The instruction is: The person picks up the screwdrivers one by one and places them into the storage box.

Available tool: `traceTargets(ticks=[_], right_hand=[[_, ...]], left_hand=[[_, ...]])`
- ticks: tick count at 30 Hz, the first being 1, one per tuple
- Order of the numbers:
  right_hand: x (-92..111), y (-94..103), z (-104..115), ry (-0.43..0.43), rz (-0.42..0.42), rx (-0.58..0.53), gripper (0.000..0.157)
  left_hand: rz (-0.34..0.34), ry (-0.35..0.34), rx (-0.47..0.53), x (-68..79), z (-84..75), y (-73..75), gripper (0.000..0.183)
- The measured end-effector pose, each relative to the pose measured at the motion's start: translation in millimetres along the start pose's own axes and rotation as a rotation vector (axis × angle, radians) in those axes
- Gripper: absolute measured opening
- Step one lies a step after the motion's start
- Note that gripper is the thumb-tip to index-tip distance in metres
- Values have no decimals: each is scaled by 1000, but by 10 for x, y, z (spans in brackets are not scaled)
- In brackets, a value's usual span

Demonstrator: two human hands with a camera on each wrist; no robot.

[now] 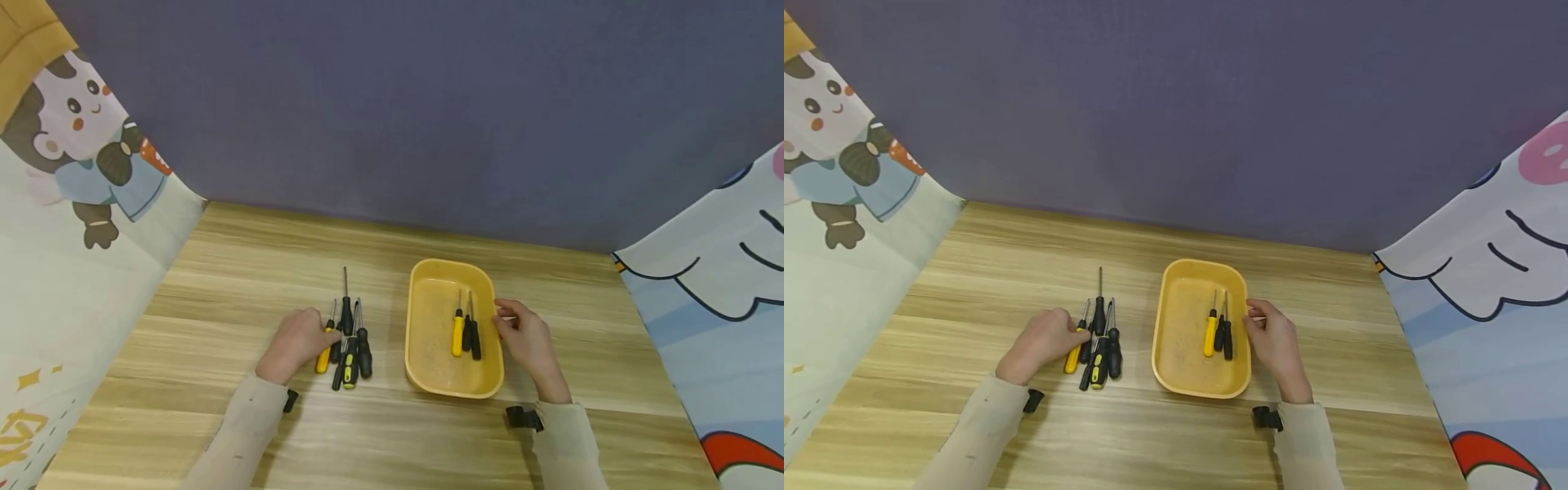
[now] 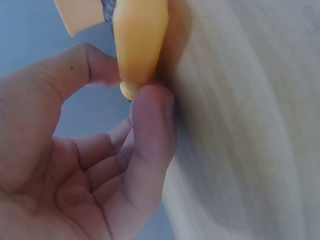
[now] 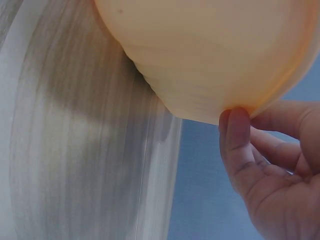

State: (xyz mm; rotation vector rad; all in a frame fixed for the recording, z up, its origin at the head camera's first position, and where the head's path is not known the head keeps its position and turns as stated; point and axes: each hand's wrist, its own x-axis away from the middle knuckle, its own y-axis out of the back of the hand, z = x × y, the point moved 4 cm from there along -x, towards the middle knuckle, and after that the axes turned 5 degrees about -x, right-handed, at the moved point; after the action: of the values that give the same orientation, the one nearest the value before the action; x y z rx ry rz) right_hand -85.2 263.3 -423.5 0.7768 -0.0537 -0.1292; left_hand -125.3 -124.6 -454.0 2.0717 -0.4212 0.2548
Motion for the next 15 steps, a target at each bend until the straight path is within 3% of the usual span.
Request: traceTargets(ticks=[7, 15], right_hand=[[2, -10, -14, -1, 0, 3, 36], [-18, -9, -22, 8, -8, -3, 36]], left_hand=[[-12, -17, 16, 18, -43, 71, 50], [-50, -165, 4, -29, -362, 242, 53]])
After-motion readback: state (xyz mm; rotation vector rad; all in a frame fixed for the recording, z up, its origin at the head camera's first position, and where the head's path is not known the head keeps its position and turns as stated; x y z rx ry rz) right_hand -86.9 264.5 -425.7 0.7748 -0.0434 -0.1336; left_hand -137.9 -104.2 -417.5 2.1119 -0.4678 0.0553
